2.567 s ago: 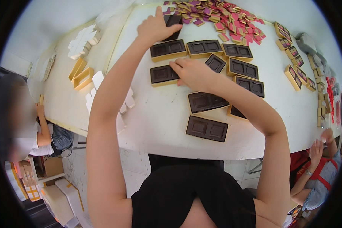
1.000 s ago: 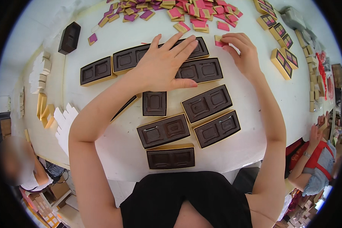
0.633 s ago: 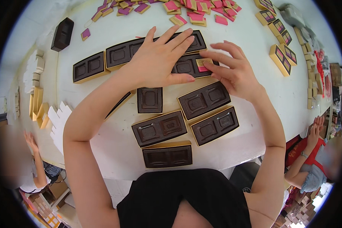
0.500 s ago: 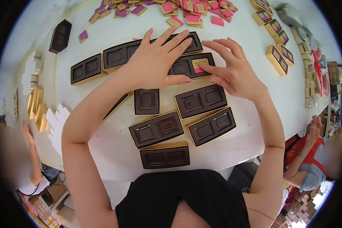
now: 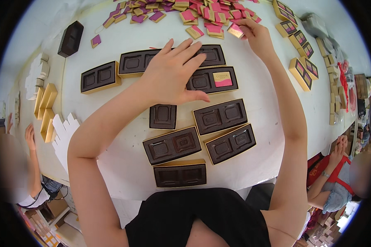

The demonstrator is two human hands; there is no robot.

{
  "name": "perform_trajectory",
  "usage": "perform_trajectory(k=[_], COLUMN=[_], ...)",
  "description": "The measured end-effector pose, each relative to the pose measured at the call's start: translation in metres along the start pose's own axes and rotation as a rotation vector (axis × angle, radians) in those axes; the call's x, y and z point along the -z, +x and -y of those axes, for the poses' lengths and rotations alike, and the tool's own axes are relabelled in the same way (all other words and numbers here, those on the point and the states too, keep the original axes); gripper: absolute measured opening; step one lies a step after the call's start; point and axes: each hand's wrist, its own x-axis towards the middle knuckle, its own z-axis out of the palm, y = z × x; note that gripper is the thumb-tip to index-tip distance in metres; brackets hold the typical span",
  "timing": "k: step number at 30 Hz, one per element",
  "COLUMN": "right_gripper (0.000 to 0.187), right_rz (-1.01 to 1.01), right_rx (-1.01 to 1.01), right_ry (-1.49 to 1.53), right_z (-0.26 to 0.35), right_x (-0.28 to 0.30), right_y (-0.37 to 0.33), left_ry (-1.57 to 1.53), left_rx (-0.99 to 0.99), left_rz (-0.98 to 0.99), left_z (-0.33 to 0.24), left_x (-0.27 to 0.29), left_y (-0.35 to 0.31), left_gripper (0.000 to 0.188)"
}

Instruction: The person assembles cosmetic compacts by placing small colored inserts into black plastic trays and then inserting the trays into gold-colored boxes. The person repeatedly picks up inserts and trays, arranges them, and places them into boxes on a white table.

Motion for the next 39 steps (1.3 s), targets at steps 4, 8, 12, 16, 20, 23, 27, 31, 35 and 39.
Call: perform_trajectory(k=[4, 8, 12, 16, 20, 23, 27, 31, 35, 39], right_gripper=[0.022, 0.023, 0.019, 0.017, 0.019, 0.019, 0.022, 0.034, 0.045, 0.049], right_rz=[0.156, 0.234, 0.135, -0.022, 0.141, 0.17, 0.148, 0.193, 0.245, 0.25], right_rx=[0.038, 0.074, 0.324, 0.44, 0.274, 0.359, 0.557, 0.714, 0.573, 0.512], right_ry=[0.33, 0.378, 0.11, -0.031, -0.09, -0.391, -0.66, -0.568, -0.62, -0.628], right_z=[0.03, 0.068, 0.083, 0.093, 0.103, 0.101, 0.091, 0.084, 0.084, 0.089], right_x=[-0.007, -0.019, -0.02, -0.021, -0.015, -0.013, -0.013, -0.014, -0.012, -0.012], right_y=[-0.014, -0.032, -0.039, -0.044, -0.056, -0.065, -0.067, -0.074, -0.085, -0.086], left_ry=[0.008, 0.024, 0.019, 0.023, 0.028, 0.034, 0.028, 0.04, 0.078, -0.042], left_rx=[-0.068, -0.084, -0.075, -0.073, -0.07, -0.068, -0.068, -0.072, -0.061, 0.036], left_rz=[-0.193, -0.177, -0.146, -0.137, -0.119, -0.104, -0.102, -0.107, -0.072, -0.029], left_z=[0.001, 0.002, 0.002, 0.002, 0.002, 0.002, 0.002, 0.002, -0.001, 0.016], left_x=[-0.001, -0.006, -0.005, -0.005, -0.006, -0.005, -0.005, -0.007, -0.005, 0.008], left_y=[-0.004, -0.004, -0.003, -0.003, -0.004, -0.003, -0.003, -0.005, -0.003, 0.001], left_gripper=[0.063, 0.057, 0.056, 0.056, 0.055, 0.056, 0.056, 0.056, 0.055, 0.048])
